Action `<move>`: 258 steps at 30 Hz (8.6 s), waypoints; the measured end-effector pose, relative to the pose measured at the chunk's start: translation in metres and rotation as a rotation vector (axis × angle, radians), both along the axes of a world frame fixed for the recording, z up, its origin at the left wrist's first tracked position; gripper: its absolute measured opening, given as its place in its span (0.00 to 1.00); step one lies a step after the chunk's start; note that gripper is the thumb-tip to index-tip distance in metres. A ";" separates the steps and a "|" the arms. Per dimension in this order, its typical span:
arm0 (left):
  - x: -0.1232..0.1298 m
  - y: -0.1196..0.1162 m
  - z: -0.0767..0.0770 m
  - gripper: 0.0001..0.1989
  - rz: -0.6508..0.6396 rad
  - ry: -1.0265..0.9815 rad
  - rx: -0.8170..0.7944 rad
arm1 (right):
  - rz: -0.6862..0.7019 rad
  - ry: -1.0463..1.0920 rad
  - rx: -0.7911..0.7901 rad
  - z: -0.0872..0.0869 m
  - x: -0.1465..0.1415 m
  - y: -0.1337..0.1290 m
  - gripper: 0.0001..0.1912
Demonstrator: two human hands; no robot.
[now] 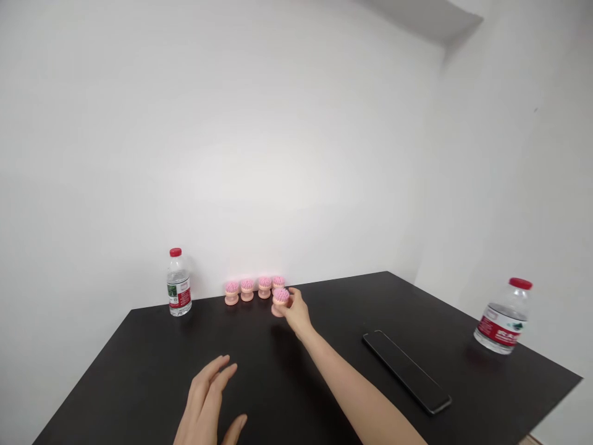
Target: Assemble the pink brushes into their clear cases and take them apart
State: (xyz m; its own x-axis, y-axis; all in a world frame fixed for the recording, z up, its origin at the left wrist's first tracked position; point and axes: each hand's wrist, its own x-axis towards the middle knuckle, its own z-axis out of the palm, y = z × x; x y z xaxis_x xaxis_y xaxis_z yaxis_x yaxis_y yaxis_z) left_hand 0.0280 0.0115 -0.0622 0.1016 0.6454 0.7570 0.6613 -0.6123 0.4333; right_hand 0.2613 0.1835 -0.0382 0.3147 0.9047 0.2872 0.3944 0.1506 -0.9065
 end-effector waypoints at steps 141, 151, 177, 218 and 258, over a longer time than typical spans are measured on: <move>-0.030 0.012 0.024 0.15 -0.001 0.146 -0.304 | 0.733 0.197 0.065 -0.020 -0.090 -0.132 0.40; -0.031 0.016 0.022 0.13 0.013 0.165 -0.328 | 0.662 0.004 0.032 -0.015 -0.091 -0.135 0.38; -0.032 0.021 0.018 0.10 -0.002 0.144 -0.346 | -0.523 -0.697 -0.363 -0.037 0.206 -0.208 0.51; -0.031 0.017 0.021 0.14 0.048 0.100 -0.425 | -0.281 -1.152 0.623 0.032 0.086 -0.218 0.39; -0.034 0.024 0.012 0.13 0.011 0.140 -0.444 | -0.429 -1.075 0.359 -0.039 0.132 -0.177 0.34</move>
State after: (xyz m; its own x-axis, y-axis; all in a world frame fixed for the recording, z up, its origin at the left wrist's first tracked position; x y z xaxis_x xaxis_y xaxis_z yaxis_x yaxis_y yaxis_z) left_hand -0.0056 0.0359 -0.0504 0.1742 0.9054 0.3871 0.7376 -0.3804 0.5578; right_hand 0.3931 0.0068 -0.0768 0.0156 0.6008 0.7992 0.9998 -0.0011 -0.0187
